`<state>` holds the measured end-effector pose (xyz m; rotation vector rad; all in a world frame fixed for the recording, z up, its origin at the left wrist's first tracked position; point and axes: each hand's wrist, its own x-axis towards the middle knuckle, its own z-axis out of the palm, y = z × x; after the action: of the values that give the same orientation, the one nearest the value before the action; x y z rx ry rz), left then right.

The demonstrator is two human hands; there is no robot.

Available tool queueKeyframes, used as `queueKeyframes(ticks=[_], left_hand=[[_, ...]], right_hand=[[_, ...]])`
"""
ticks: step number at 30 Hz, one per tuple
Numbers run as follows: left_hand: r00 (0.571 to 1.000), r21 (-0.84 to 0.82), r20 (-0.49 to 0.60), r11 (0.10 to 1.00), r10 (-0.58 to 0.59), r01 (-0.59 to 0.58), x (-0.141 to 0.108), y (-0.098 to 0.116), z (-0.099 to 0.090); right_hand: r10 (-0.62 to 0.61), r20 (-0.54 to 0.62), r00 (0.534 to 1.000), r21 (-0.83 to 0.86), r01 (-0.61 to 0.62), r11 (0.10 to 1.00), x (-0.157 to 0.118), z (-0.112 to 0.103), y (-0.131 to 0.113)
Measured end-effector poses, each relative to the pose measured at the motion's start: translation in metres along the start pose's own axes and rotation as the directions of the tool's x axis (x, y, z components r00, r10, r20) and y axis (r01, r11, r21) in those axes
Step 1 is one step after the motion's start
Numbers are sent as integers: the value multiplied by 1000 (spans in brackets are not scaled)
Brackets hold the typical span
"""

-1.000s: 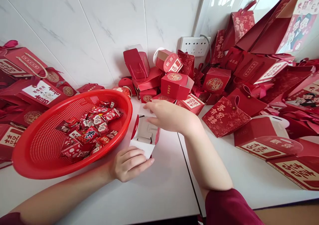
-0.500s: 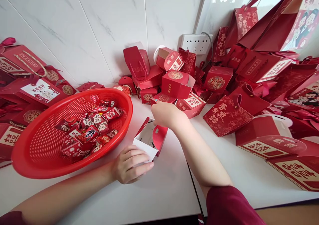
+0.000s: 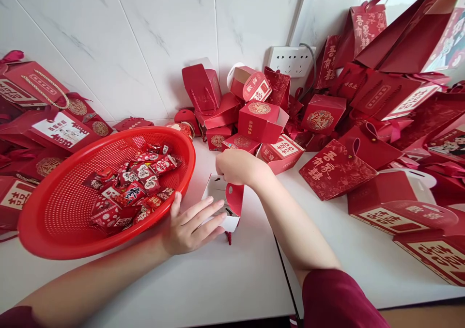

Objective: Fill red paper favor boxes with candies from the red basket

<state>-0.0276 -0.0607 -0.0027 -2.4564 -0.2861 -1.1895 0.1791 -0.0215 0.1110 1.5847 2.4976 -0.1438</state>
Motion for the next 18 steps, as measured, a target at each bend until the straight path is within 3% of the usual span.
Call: queueKeyframes(ticks=[6,11,15,18], left_hand=[[997,111,78,994,-3,-6,0,3,0],[989,186,81,972,127,-140,6,-1,-5],[957,142,108,949,269,-283,14,-2,-15],[968,116,109,965,224,-236,16,3,-19]], right_hand=[[2,31,1000,21,-2,1000,1,-1,4],[-11,34,999,51,9,999,0,0,4],[-48,42,998,57,46,997,-4,0,0],[-47,67,997,40,44,998,-5,0,-3]])
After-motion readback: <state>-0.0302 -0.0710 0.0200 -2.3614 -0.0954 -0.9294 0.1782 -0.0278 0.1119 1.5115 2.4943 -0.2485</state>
